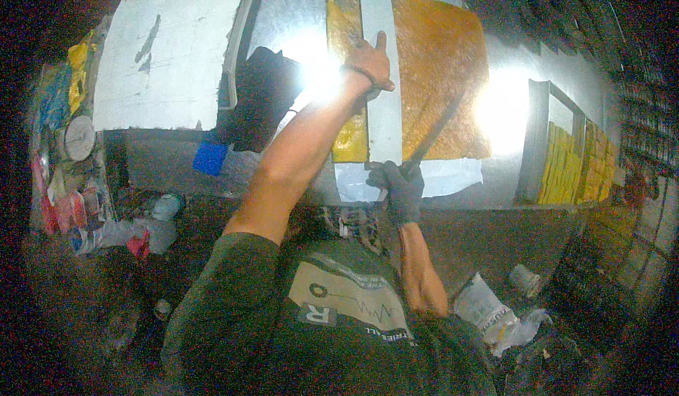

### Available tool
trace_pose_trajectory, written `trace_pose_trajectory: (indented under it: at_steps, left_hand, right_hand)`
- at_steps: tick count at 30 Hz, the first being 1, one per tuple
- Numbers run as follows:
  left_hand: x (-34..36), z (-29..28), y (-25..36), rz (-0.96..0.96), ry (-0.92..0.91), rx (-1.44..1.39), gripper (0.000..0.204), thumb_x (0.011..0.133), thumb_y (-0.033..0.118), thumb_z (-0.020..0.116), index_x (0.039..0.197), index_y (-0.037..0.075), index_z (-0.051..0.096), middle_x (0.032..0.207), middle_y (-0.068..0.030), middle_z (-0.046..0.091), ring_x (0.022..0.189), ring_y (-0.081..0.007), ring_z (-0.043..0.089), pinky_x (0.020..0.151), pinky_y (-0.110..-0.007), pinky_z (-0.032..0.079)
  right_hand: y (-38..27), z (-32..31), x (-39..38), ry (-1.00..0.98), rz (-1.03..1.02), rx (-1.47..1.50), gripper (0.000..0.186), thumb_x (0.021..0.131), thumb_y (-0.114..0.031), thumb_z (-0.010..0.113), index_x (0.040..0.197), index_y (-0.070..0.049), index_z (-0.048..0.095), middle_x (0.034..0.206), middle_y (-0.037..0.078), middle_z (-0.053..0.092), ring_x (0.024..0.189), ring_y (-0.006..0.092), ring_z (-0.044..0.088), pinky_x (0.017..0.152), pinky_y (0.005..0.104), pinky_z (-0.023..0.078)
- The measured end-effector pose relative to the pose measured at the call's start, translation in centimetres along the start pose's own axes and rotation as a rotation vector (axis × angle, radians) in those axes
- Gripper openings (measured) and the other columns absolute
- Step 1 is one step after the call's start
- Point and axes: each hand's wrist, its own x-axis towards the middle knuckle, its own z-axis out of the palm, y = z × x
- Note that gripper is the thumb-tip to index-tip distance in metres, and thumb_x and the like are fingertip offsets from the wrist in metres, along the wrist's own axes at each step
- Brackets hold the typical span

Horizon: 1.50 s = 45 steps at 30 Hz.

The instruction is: The person uses a knife and a straightedge to cut a large yellow sheet on a metal table. They repeatedly align the straightedge, score the sheet, and separate cut strips, which are stacked to the side.

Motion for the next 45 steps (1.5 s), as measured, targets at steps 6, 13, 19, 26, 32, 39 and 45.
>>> trace_pose_trajectory:
  at_steps: [6, 13, 19, 26, 32, 39, 45]
  left_hand:
    - [0.0, 0.6, -0.3, 0.012, 0.039, -0.016, 0.133, 0.068, 0.033, 0.095, 0.164, 0.01, 0.005, 0.159, -0.0406, 0.02, 0.137, -0.0484, 0.048, 0.108, -0.052, 0.049]
    - [1.1, 1.3, -0.9, 0.037, 0.04, 0.021, 0.139, 0.064, 0.034, 0.097, 0.164, 0.009, 0.003, 0.152, -0.0454, 0.027, 0.132, -0.0513, 0.052, 0.109, -0.049, 0.05]
    - [1.3, 1.5, -1.7, 0.12, 0.065, 0.069, 0.144, 0.062, 0.039, 0.097, 0.162, 0.001, 0.001, 0.146, -0.0533, 0.027, 0.127, -0.0599, 0.051, 0.107, -0.051, 0.049]
    - [0.6, 0.6, -1.2, 0.132, 0.075, 0.182, 0.144, 0.061, 0.037, 0.098, 0.162, 0.0, 0.002, 0.136, -0.0578, 0.032, 0.114, -0.0634, 0.057, 0.097, -0.053, 0.054]
    - [0.2, 0.6, -1.3, 0.17, 0.107, 0.101, 0.145, 0.059, 0.033, 0.099, 0.162, 0.002, 0.002, 0.135, -0.0588, 0.032, 0.11, -0.0641, 0.058, 0.096, -0.052, 0.055]
    - [0.4, 0.5, -1.7, 0.154, -0.005, 0.062, 0.15, 0.057, 0.026, 0.1, 0.162, 0.002, -0.005, 0.137, -0.0607, 0.026, 0.115, -0.0648, 0.055, 0.1, -0.05, 0.053]
    - [0.3, 0.0, -1.2, 0.128, -0.011, 0.09, 0.151, 0.057, 0.024, 0.1, 0.162, 0.003, -0.006, 0.141, -0.0614, 0.019, 0.12, -0.0656, 0.052, 0.102, -0.05, 0.052]
  right_hand:
    - [-0.8, -1.2, 0.3, 0.041, 0.004, -0.129, 0.017, 0.097, -0.013, 0.064, 0.1, 0.001, 0.054, 0.076, 0.012, 0.065, 0.062, 0.0219, 0.068, 0.052, 0.0372, 0.058]
    - [-8.8, -0.9, 1.1, 0.069, -0.269, -0.449, 0.039, 0.099, -0.018, 0.06, 0.136, -0.004, 0.055, 0.078, 0.004, 0.058, 0.054, 0.01, 0.054, 0.045, 0.0309, 0.044]
    - [-12.2, 2.1, 10.4, -0.103, -0.661, -0.72, 0.058, 0.097, -0.018, 0.059, 0.15, 0.001, 0.044, 0.095, 0.018, 0.067, 0.071, 0.0246, 0.066, 0.066, 0.0402, 0.054]
    - [-11.9, 6.8, 19.2, -0.159, -0.997, -1.114, 0.05, 0.095, -0.019, 0.06, 0.136, 0.008, 0.054, 0.13, 0.035, 0.06, 0.105, 0.0443, 0.064, 0.093, 0.0517, 0.051]
    - [-13.9, 7.1, 19.5, -0.342, -0.792, -1.165, 0.036, 0.096, -0.018, 0.054, 0.118, 0.01, 0.06, 0.141, 0.035, 0.052, 0.107, 0.0465, 0.064, 0.097, 0.0526, 0.05]
    - [-14.3, 8.3, 19.8, -0.257, -0.619, -0.834, 0.054, 0.1, -0.018, 0.05, 0.147, 0.009, 0.041, 0.12, 0.037, 0.063, 0.105, 0.0496, 0.064, 0.09, 0.0542, 0.052]
    - [-14.4, 7.8, 19.3, -0.204, -0.812, -0.866, 0.044, 0.1, -0.018, 0.05, 0.137, 0.007, 0.048, 0.11, 0.036, 0.065, 0.101, 0.0507, 0.065, 0.085, 0.0553, 0.053]
